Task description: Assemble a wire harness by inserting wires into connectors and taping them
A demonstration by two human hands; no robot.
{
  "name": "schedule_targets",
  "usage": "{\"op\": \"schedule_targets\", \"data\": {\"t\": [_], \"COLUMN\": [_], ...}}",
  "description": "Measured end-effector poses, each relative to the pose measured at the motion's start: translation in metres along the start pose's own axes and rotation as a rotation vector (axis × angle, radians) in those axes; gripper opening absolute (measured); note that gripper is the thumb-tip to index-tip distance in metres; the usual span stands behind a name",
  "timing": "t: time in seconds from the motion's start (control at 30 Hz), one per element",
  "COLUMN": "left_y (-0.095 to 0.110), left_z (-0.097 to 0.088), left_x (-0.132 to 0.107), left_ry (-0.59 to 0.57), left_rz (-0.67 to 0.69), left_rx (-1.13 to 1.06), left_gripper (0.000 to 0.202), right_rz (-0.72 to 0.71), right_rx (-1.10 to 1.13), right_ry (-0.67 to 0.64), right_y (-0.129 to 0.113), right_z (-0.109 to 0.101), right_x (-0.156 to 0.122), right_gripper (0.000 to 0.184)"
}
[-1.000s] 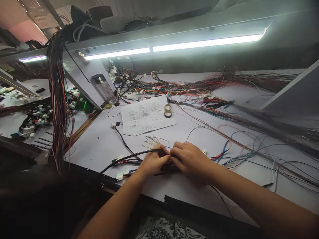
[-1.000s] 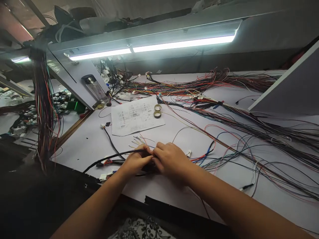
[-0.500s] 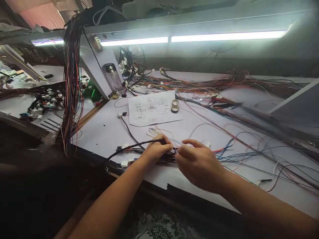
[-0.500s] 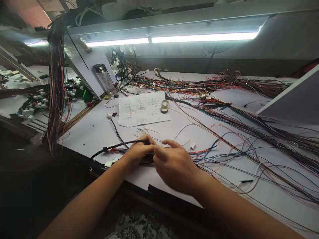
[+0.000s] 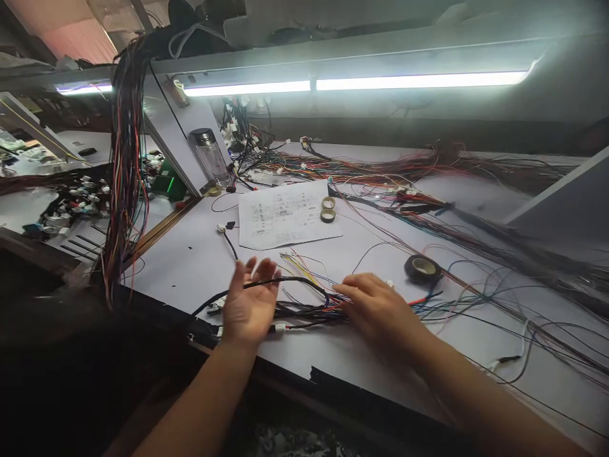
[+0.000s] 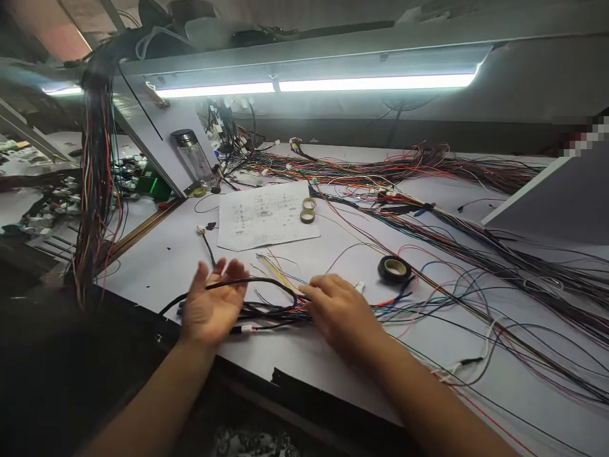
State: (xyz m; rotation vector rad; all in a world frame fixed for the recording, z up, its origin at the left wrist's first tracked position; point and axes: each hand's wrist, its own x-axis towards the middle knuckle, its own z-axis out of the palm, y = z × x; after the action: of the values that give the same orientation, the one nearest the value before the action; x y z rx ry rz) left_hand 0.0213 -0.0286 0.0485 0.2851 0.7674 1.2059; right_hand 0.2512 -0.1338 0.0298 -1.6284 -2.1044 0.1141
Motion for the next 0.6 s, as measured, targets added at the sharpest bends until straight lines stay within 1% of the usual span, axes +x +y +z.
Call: {"op": "schedule_targets", "data": {"t": [0.03,0.1,0.13,0.17,0.2,0.27,0.33,0.43,0.47,0.5,0.57,0.6], "left_y": [0.015,0.048,0.063,0.077,0.088,0.104,0.110,0.106,0.101,0.096,0.087,0.084], "left_z": [-0.006,-0.019,-0.025,-0.030,-0.033,-0.033,-0.027,-0.016,-0.014,-0.014,-0.014,-0.014], "left_x": [-0.002,-0.004,-0.003,-0.002,0.000,0.007,0.021,0.053,0.065,0.077,0.098,0.106], "left_ry": [0.113,0.348,0.422,0.414,0.354,0.203,0.065,-0.102,-0.122,-0.101,-0.059,-0.036], "left_rz": [0.009,-0.017,-0.035,-0.058,-0.079,-0.122,-0.133,-0.151,-0.207,-0.282,-0.335,-0.346], "left_rx": [-0.094,-0.195,-0.207,-0.206,-0.175,-0.051,0.109,0.433,0.589,0.763,0.871,0.916], "left_gripper": [0.024,0.022,0.022,0.021,0.018,0.015,0.017,0.020,0.021,0.020,0.019,0.023], "right_rz": [0.003,0.040,0.059,0.074,0.084,0.080,0.071,0.071,0.073,0.072,0.064,0.063], "right_rx": [0.056,0.133,0.163,0.188,0.204,0.218,0.212,0.184,0.177,0.172,0.167,0.165], "right_ry": [-0.013,-0.018,-0.017,-0.024,-0.035,-0.049,-0.042,-0.022,-0.022,-0.025,-0.033,-0.032], "right_y": [-0.006,-0.007,-0.004,0.000,0.004,0.011,0.013,0.011,0.010,0.008,0.007,0.007], "right_z": [0.006,0.015,0.017,0.018,0.018,0.018,0.019,0.022,0.023,0.023,0.024,0.024], "right_x": [-0.001,-0.005,-0.008,-0.010,-0.012,-0.015,-0.016,-0.017,-0.017,-0.017,-0.017,-0.017], "right_gripper": [0.030,0.031,0.032,0.032,0.032,0.029,0.030,0.035,0.036,0.035,0.034,0.033]}}
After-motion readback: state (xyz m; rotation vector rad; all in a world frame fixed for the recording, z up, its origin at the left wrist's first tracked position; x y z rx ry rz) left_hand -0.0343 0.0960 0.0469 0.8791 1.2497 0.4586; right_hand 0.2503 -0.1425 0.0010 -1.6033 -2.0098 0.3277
